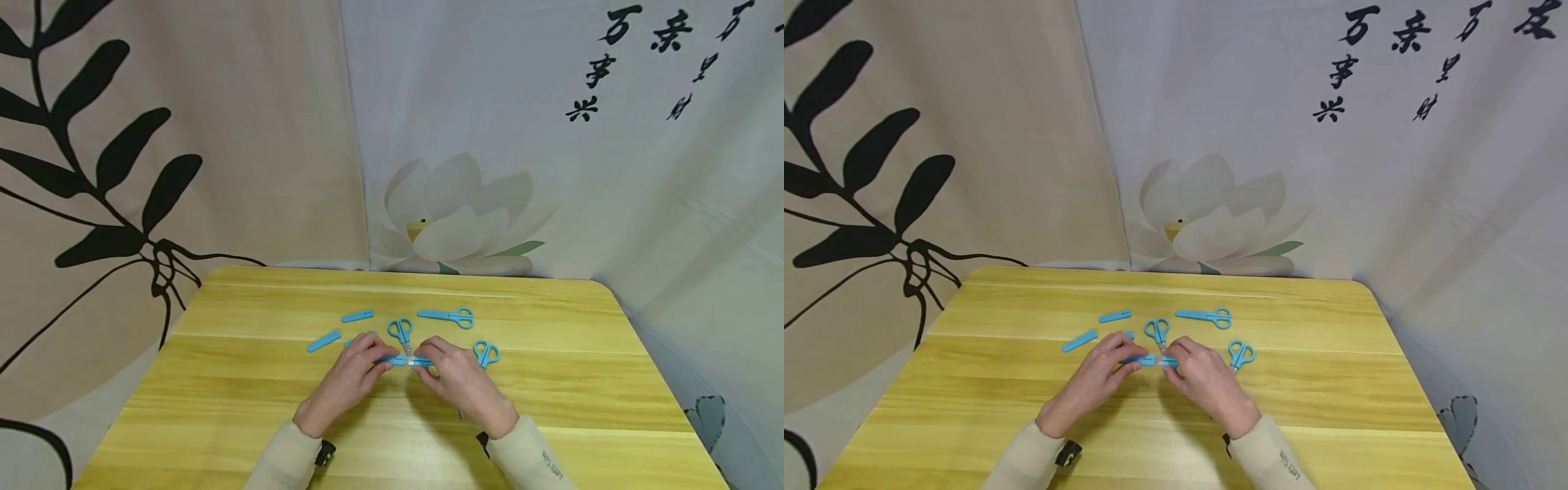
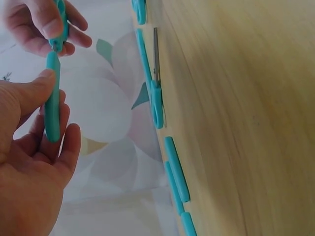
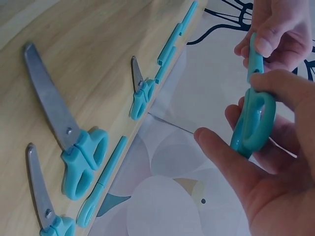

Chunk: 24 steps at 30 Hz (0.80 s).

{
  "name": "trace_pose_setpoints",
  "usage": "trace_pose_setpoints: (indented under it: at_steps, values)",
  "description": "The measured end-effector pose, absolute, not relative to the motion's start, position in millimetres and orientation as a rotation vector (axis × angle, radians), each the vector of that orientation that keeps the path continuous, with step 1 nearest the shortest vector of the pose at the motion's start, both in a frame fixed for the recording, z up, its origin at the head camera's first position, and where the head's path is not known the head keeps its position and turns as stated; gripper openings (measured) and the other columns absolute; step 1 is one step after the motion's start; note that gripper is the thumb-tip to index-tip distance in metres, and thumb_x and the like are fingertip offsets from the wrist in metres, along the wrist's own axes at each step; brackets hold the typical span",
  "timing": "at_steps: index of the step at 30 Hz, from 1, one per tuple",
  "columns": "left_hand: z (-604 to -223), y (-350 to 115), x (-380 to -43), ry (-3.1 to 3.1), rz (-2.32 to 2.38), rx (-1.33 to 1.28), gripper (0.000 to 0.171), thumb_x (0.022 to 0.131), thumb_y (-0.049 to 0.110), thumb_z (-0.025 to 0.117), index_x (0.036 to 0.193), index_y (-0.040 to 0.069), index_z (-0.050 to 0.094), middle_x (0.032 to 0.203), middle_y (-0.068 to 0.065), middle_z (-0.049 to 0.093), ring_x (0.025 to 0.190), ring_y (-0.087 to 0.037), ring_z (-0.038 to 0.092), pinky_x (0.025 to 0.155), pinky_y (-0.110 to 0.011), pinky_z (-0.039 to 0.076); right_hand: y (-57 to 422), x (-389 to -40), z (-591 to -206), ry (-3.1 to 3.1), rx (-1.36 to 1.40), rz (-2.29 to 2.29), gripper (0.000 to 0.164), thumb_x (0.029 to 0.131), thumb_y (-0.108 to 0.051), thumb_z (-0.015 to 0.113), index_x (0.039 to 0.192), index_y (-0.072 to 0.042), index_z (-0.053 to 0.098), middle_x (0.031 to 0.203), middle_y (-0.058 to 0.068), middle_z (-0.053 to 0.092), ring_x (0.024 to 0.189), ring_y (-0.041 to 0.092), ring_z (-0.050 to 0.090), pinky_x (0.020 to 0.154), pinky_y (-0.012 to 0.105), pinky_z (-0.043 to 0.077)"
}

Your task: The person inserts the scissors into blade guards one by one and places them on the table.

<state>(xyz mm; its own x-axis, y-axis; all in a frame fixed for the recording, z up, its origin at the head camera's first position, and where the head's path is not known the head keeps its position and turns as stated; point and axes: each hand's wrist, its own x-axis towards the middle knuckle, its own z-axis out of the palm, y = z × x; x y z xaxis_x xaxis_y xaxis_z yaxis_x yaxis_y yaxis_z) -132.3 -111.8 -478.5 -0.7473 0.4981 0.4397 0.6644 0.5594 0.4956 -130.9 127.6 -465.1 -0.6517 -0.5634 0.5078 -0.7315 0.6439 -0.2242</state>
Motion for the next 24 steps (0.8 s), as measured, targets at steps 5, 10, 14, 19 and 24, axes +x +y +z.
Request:
trace_pose_setpoints:
  at_steps: [5, 10, 14, 19, 24]
  values:
    - [-478.3, -111.5, -133.2, -2.548, -0.977, -0.963, 0.016, 0.095, 0.009, 0.075, 0.111, 0.012, 0.077, 0.101, 0.006, 0.059, 0.091, -0.011, 0.05, 0.076, -0.028, 0.048, 127.5, -131.3, -466.1, -2.479, 1.026, 0.607, 0.019, 0.087, -0.013, 0.086, 0.101, -0.007, 0.074, 0.105, 0.002, 0.07, 0.083, 0.014, 0.072, 0.066, 0.023, 0.059]
    - [-477.5, -111.7, -133.8, -2.555, -1.037, -0.972, 0.019, 0.094, 0.01, 0.077, 0.113, 0.013, 0.076, 0.108, 0.006, 0.062, 0.099, -0.012, 0.057, 0.083, -0.03, 0.053, 131.5, -131.6, -467.9, -2.526, 1.003, 0.686, 0.021, 0.087, -0.013, 0.086, 0.103, -0.008, 0.073, 0.108, 0.001, 0.069, 0.089, 0.014, 0.071, 0.074, 0.026, 0.06]
    - [-477.8, -113.8, -132.5, -2.602, -1.074, -0.955, 0.032, 0.093, 0.013, 0.079, 0.124, 0.01, 0.073, 0.124, 0.0, 0.066, 0.118, -0.023, 0.061, 0.099, -0.043, 0.053, 135.4, -131.2, -468.0, -2.538, 0.993, 0.704, 0.022, 0.087, -0.013, 0.086, 0.104, -0.008, 0.073, 0.109, 0.0, 0.069, 0.092, 0.014, 0.071, 0.077, 0.029, 0.06]
    - [-480.4, -119.6, -130.0, -2.679, -1.102, -0.88, 0.042, 0.093, 0.016, 0.079, 0.133, 0.008, 0.069, 0.135, -0.007, 0.067, 0.131, -0.036, 0.057, 0.11, -0.056, 0.045, 139.6, -130.6, -468.3, -2.537, 0.989, 0.678, 0.021, 0.087, -0.014, 0.086, 0.103, -0.01, 0.073, 0.108, -0.001, 0.069, 0.091, 0.013, 0.07, 0.076, 0.029, 0.06]
    - [-480.4, -123.2, -130.3, -2.661, -1.111, -0.889, 0.031, 0.095, 0.013, 0.076, 0.126, 0.01, 0.073, 0.126, -0.004, 0.073, 0.125, -0.031, 0.063, 0.105, -0.052, 0.05, 141.5, -130.1, -468.8, -2.537, 0.98, 0.672, 0.022, 0.087, -0.015, 0.086, 0.104, -0.01, 0.073, 0.109, -0.002, 0.069, 0.089, 0.012, 0.069, 0.074, 0.029, 0.06]
